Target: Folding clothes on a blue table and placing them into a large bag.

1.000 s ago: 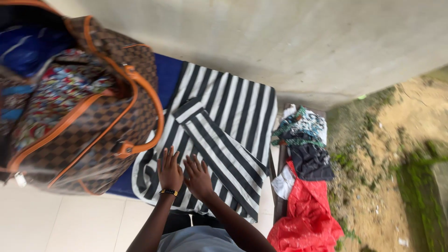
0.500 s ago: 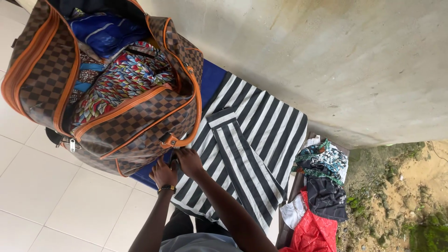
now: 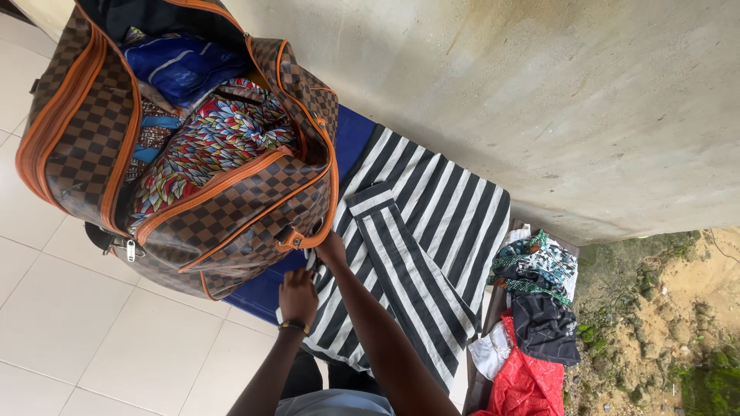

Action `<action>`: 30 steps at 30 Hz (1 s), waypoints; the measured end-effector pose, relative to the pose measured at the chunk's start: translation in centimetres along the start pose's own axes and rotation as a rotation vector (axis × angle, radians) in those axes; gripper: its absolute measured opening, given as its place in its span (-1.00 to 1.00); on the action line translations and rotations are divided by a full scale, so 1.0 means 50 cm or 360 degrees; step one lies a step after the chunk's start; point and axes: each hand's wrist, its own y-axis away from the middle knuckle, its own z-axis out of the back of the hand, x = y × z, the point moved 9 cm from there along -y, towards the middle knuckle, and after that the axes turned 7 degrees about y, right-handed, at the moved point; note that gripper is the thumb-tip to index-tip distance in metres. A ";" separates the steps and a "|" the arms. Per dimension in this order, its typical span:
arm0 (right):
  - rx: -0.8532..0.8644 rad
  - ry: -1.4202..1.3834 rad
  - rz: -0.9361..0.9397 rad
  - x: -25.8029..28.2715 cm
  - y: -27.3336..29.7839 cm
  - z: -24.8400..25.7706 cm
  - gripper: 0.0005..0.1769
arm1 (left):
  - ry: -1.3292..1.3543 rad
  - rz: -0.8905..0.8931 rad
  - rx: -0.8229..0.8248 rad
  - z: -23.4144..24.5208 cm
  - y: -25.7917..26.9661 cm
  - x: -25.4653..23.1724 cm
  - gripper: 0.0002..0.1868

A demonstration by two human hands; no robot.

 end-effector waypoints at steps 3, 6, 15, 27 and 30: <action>-0.0319 -0.0219 0.0456 -0.135 -0.154 -0.078 -0.55 | -0.0111 -0.0216 0.0023 0.035 0.044 -0.077 -0.65; -0.0161 -0.1447 0.0018 -0.320 -0.267 -0.140 -0.62 | -0.0232 -0.0370 0.0051 0.007 0.070 -0.079 -0.57; 0.0200 -0.1634 0.0160 -0.132 0.004 0.161 -0.73 | -0.0222 -0.0897 0.0320 -0.091 0.164 -0.121 -0.52; -0.0098 -0.0159 0.0627 0.019 0.136 0.197 -0.61 | 0.0202 -0.0681 0.0636 -0.116 0.162 -0.092 -0.74; -0.0033 -0.0141 0.0974 0.068 0.188 0.135 -0.59 | 0.0517 -0.0338 0.0417 -0.052 0.127 -0.078 -0.70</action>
